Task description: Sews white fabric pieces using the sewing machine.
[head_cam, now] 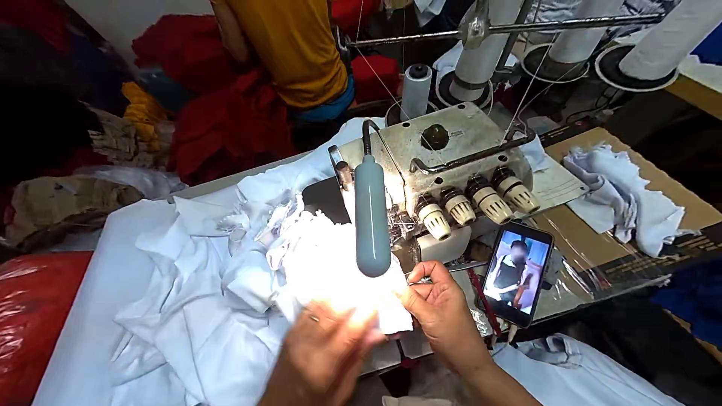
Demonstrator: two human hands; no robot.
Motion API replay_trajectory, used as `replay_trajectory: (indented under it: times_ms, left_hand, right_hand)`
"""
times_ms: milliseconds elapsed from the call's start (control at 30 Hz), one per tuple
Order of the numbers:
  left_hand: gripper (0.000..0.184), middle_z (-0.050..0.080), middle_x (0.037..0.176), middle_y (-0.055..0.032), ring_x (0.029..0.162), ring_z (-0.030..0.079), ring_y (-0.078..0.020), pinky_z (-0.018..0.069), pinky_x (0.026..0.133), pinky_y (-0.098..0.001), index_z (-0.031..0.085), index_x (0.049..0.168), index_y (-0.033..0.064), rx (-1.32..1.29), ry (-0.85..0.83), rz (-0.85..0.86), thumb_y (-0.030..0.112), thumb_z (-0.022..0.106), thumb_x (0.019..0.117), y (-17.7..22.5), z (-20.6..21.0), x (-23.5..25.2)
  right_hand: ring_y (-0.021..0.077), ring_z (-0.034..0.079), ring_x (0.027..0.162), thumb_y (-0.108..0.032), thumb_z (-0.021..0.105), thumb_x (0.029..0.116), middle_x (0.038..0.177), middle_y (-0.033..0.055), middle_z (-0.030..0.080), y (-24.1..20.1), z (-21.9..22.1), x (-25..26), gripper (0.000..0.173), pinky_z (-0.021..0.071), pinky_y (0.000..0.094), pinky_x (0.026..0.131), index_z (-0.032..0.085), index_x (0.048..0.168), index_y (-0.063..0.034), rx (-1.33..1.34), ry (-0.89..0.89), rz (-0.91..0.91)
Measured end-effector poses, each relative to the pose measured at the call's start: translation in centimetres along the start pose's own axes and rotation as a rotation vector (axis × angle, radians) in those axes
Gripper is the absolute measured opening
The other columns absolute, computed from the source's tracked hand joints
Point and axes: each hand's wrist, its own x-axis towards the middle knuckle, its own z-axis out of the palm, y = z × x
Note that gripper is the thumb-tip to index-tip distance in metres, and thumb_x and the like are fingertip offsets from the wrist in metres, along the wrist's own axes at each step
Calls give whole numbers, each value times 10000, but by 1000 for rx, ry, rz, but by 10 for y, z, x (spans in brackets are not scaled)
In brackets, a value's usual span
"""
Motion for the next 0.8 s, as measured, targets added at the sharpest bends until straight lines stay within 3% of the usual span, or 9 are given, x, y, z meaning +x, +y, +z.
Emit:
replay_trajectory:
  times_ms: [100,233,300,367,467,533,600,800]
  left_hand:
    - [411,736,1234,-54,1069,691,-162,514,906,-328,712,1267,169,26,-48,44,444,477,1073,6,34,-14]
    - [472,762,1142,-62,946,690,-197,496,796,-336,743,1237,160,98,-40,8,502,474,1056,2,37,-7]
    - [488,764,1130,-62,950,696,-195,511,797,-332,756,1218,156,117,-48,3,519,478,1049,1,35,-3]
    - [502,762,1130,-68,938,689,-195,499,794,-333,755,1212,151,112,-48,3,535,478,1044,0,36,-3]
    - [513,757,1152,-72,982,693,-196,509,845,-338,748,1205,149,108,-43,-11,545,461,1048,1,37,-6]
    - [528,761,1126,-83,947,682,-211,494,845,-348,741,1219,126,102,-43,-22,533,449,1053,3,37,-7]
    - [522,769,1093,-81,968,692,-210,503,883,-350,740,1220,113,82,-41,-40,525,471,1046,5,37,-7]
    - [473,773,1012,-76,968,688,-191,493,921,-341,755,1139,110,47,-43,-68,494,496,1041,3,34,-9]
  right_hand:
    - [73,619,493,2,655,936,591,22,630,-7,0,2,187,516,210,485,486,983,-64,-61,17,28]
    - [85,588,404,-4,635,966,525,10,574,-20,3,11,147,519,224,400,511,981,-80,-218,38,47]
    - [32,545,409,-58,636,943,527,-47,527,-8,-1,13,100,492,190,405,563,997,-99,-337,34,-155]
    - [-4,508,479,-130,635,949,587,-53,516,13,-10,10,115,464,161,456,663,1027,-49,-456,11,-511]
    - [26,634,699,-242,579,1048,798,28,685,29,-21,3,227,544,168,652,688,1074,-45,-600,-69,-845]
    - [79,687,765,-311,526,1076,834,62,712,37,-24,0,320,577,216,713,695,1120,-43,-670,-84,-918]
    - [97,694,755,-334,493,1087,819,75,710,44,-25,2,367,578,222,709,694,1128,-29,-707,-71,-954]
    - [110,642,658,-327,442,1101,731,62,644,51,-24,5,374,547,224,629,670,1119,-31,-768,-32,-991]
